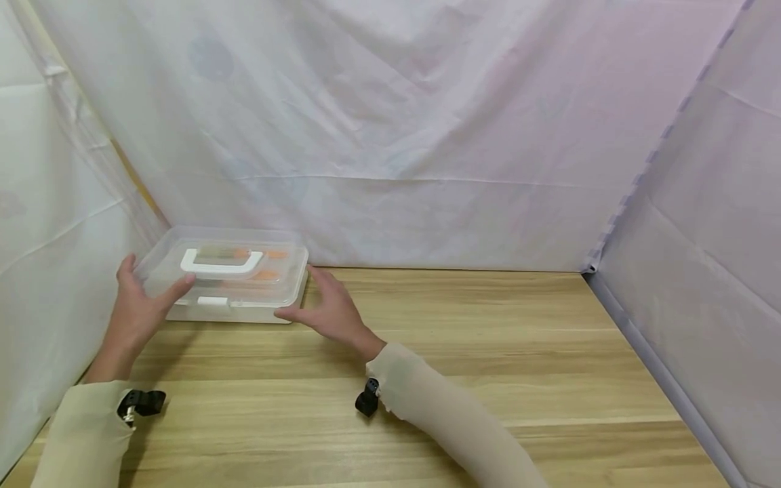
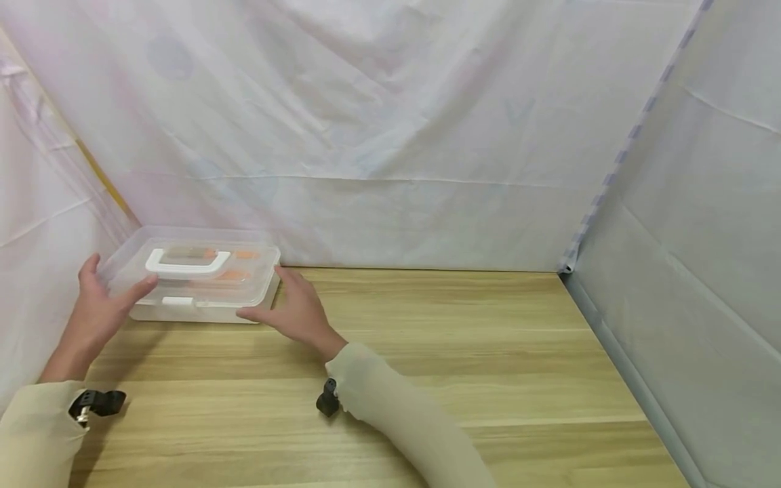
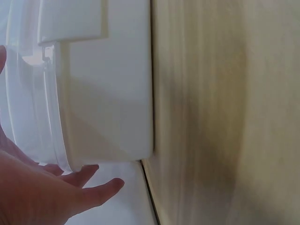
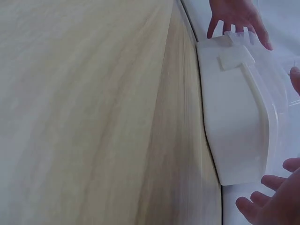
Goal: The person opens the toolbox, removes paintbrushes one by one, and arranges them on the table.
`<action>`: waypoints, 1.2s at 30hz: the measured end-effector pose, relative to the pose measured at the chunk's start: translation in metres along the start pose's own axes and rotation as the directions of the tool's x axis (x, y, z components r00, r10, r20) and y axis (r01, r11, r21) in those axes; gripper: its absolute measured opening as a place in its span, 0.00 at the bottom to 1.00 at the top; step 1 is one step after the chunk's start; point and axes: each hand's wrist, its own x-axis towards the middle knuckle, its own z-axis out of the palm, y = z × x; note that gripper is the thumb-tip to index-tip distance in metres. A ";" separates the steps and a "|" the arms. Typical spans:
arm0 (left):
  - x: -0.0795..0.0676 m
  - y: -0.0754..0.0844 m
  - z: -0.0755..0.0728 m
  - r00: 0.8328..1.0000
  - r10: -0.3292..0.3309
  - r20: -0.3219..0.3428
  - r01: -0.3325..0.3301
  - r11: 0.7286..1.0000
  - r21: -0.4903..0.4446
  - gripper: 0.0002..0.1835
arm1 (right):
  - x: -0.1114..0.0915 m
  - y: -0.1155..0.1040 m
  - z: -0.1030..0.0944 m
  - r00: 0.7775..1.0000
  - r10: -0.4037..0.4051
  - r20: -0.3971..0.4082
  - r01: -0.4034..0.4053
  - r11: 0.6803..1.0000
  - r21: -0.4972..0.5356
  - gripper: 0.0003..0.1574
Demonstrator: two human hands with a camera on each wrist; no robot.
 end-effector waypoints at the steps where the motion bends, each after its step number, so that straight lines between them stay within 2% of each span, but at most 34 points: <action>1: -0.001 -0.001 -0.001 1.000 -0.007 0.010 0.007 1.000 0.000 0.65 | 0.001 -0.001 0.001 1.000 0.005 -0.001 -0.005 1.000 0.003 0.69; 8: -0.005 -0.005 -0.007 0.997 -0.060 0.056 0.057 0.997 0.047 0.73 | 0.006 -0.009 0.010 0.999 0.044 0.007 -0.044 0.999 -0.015 0.68; 18: -0.007 -0.009 -0.008 0.996 -0.059 0.070 0.055 0.997 0.059 0.76 | 0.007 -0.014 0.016 0.999 0.049 0.017 -0.048 0.997 -0.062 0.62; 23: -0.008 -0.010 -0.008 0.996 -0.061 0.066 0.057 0.996 0.064 0.77 | 0.005 -0.015 0.015 0.999 0.045 0.015 -0.044 0.996 -0.077 0.57; 36: -0.009 -0.005 -0.006 0.993 -0.066 0.100 0.059 0.995 0.077 0.77 | -0.001 -0.010 0.005 0.997 0.065 -0.042 -0.067 0.997 -0.030 0.49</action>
